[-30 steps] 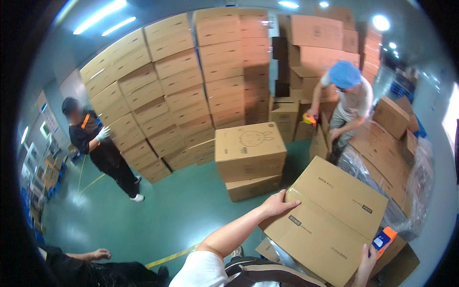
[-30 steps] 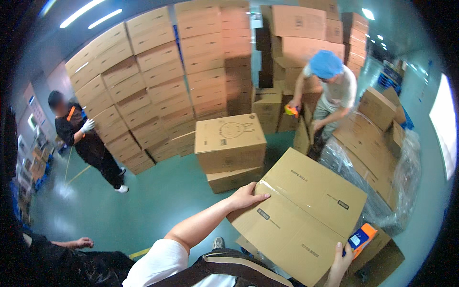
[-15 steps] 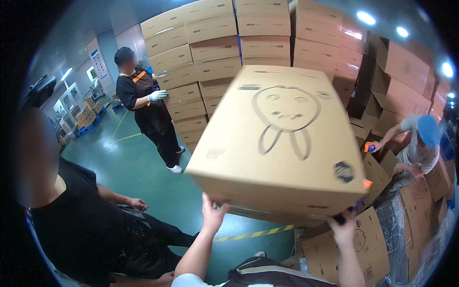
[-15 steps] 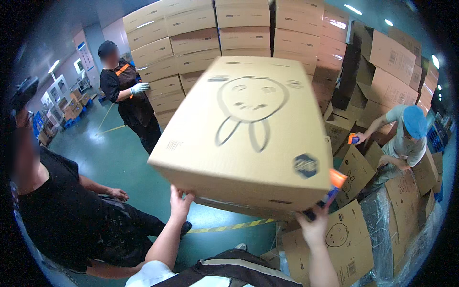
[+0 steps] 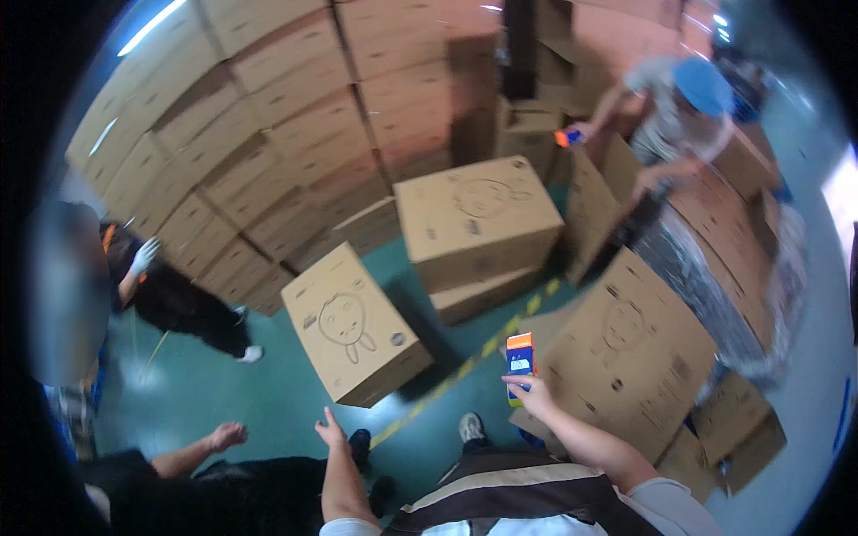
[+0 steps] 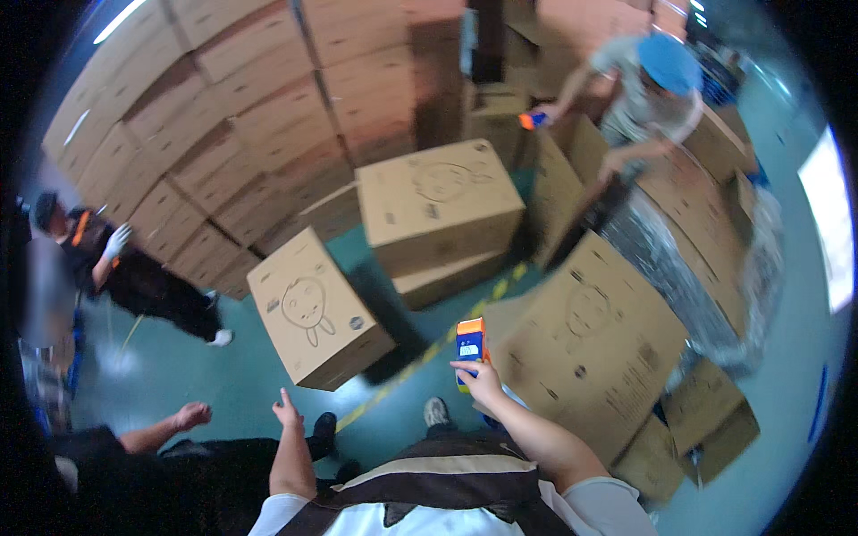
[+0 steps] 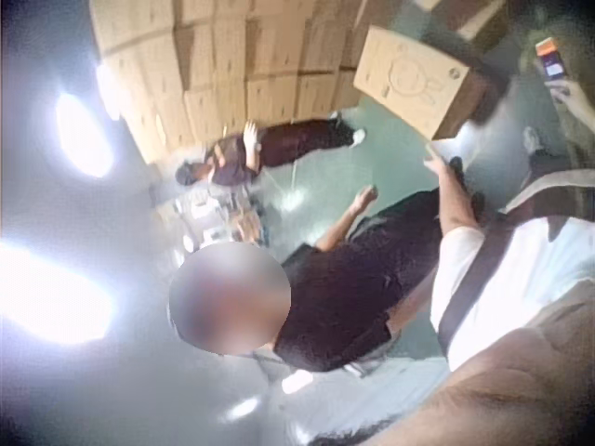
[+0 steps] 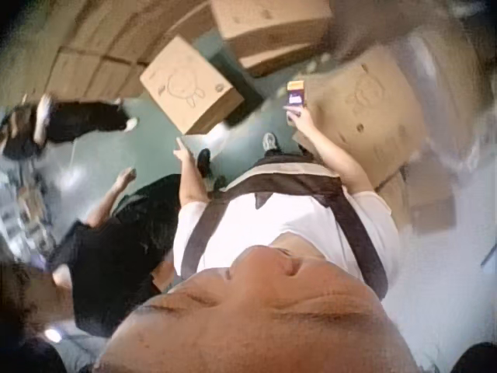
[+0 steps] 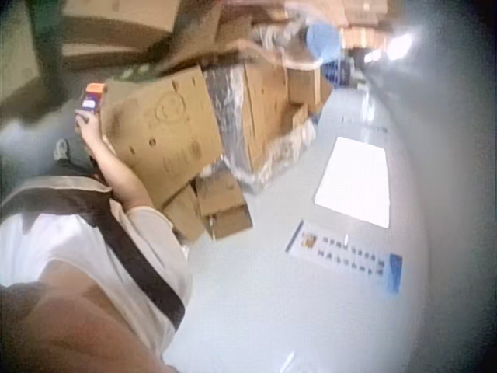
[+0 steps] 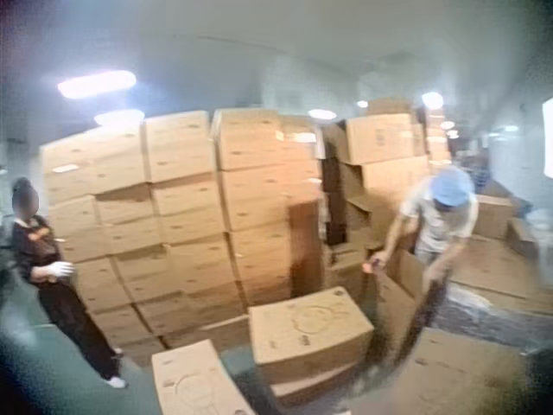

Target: The person uses a handheld tape dispenser to seal cardboard boxes in a warehouse. They repeatedly fold the box flaps, apply tape to the seams, and place the sealed boxes onto a stack.

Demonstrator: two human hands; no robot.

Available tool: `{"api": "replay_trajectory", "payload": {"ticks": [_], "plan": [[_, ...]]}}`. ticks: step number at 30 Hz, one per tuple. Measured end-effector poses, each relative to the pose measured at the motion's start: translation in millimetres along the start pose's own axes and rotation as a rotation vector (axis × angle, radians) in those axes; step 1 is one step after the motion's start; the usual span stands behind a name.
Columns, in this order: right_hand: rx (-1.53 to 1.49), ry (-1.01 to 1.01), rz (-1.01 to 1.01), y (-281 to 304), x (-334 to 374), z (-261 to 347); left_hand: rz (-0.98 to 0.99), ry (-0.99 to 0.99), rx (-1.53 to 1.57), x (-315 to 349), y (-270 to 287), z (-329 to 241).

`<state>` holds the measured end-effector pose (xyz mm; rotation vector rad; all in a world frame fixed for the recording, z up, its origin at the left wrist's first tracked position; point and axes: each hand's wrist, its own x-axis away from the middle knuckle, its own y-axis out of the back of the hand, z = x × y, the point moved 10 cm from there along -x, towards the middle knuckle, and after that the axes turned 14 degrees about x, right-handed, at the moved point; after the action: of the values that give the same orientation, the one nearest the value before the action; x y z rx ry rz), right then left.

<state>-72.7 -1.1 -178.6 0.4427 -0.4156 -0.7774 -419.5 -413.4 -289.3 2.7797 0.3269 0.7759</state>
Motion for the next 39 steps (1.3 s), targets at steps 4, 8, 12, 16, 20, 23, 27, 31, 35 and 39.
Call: {"api": "replay_trajectory", "payload": {"ticks": [4, 8, 12, 16, 20, 23, 27, 31, 35, 39], "plan": [[-0.023, -0.251, -0.104, 61.3, 86.1, -85.5, 0.301, -0.042, -0.284, -7.2, -39.5, 46.8], [0.216, -0.544, -0.382, 129.8, 199.6, -209.9, 0.780, -0.193, -0.675, 88.9, -155.2, 115.0], [0.621, -0.845, -0.566, 167.9, 312.0, -294.3, 1.211, -0.550, -1.036, 258.7, -273.3, 157.9], [0.859, -1.024, -0.576, 182.8, 367.5, -357.6, 1.335, -0.742, -1.130, 304.1, -360.4, 227.9], [0.919, -1.351, -0.514, 199.0, 400.5, -410.9, 0.930, -0.591, -1.163, 262.2, -411.8, 252.0], [0.709, -1.580, -0.579, 207.1, 437.2, -450.9, 1.018, -0.329, -0.902, 258.8, -421.2, 277.1], [0.369, -1.536, -0.362, 176.9, 456.7, -516.1, 0.905, -0.380, -0.696, 233.2, -404.0, 238.6], [0.528, -1.590, -0.273, 200.1, 451.5, -499.3, 0.982, -0.275, -0.512, 268.9, -401.3, 201.6], [0.727, -1.486, -0.145, 237.6, 435.1, -451.9, 1.051, -0.187, -0.384, 334.3, -373.8, 142.5], [0.423, -1.331, -0.333, 277.9, 487.9, -427.5, 1.123, -0.213, -0.098, 388.7, -344.4, 47.5]]}}
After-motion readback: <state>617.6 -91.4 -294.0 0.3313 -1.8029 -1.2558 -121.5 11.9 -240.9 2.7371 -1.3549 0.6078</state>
